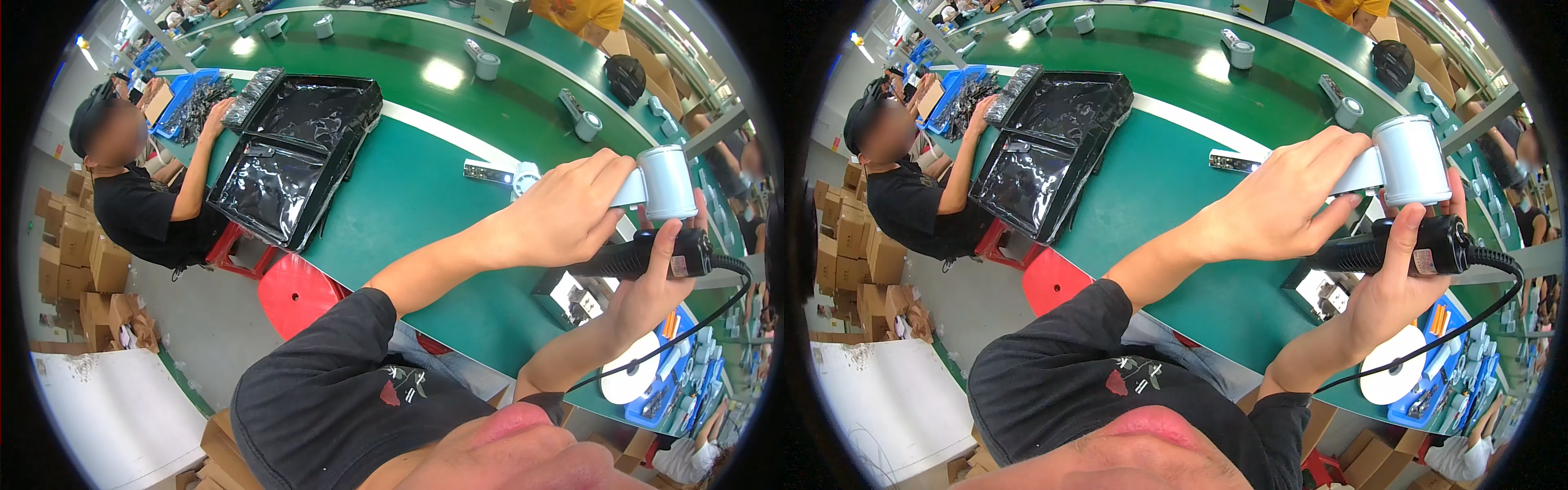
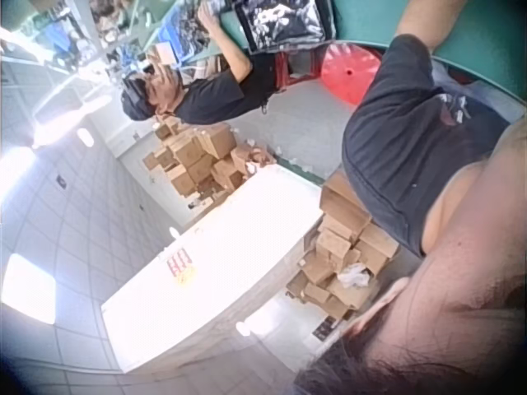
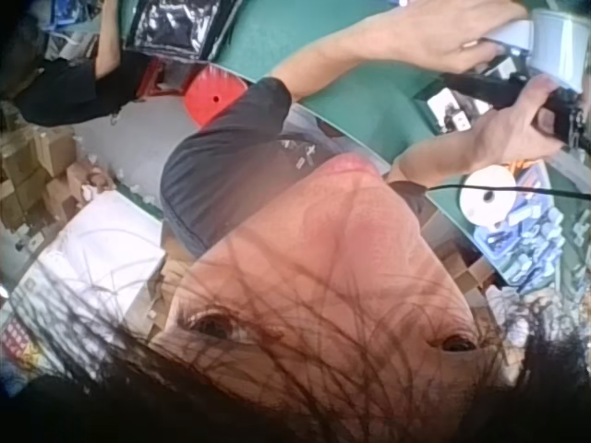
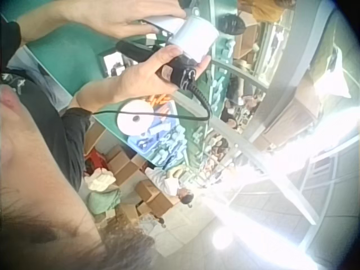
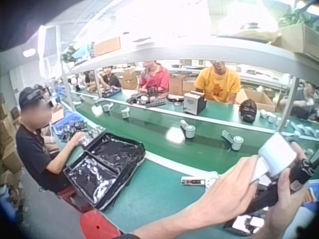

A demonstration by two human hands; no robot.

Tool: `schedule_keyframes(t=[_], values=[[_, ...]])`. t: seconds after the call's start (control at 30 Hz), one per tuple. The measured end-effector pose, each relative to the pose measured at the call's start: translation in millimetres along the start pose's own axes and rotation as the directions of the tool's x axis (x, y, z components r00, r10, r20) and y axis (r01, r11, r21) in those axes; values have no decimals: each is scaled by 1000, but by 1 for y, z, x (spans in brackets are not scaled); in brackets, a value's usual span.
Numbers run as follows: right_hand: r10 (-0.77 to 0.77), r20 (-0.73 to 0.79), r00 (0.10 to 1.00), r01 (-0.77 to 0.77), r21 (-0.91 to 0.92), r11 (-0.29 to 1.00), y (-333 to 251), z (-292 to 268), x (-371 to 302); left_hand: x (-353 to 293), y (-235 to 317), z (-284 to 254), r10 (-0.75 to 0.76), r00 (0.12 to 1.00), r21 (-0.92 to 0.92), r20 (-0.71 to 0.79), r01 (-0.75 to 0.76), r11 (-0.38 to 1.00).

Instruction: Soldering and assembling electronic components on a production line.

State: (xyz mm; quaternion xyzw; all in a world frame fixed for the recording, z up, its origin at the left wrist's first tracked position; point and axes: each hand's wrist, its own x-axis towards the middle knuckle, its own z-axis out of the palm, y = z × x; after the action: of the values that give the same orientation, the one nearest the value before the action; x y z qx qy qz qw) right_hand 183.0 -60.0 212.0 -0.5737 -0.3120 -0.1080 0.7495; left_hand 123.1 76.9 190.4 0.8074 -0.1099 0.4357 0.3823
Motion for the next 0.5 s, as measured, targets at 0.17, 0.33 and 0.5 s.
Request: schedule_keyframes(t=[0.17, 0.33, 0.5], values=[[2, -4, 1000, -2, -9, 1000, -1, 1, -1, 0, 0, 0, 0, 1000, -1, 1, 0, 1000], [-7, -3, 1000, 7, -12, 1000, 0, 0, -1, 0, 0, 0, 9, 1000, -7, -7, -9, 1000], [-1, -5, 1000, 1, -15, 1000, -1, 0, -1, 0, 1, 0, 15, 1000, 1, -6, -15, 1000]])
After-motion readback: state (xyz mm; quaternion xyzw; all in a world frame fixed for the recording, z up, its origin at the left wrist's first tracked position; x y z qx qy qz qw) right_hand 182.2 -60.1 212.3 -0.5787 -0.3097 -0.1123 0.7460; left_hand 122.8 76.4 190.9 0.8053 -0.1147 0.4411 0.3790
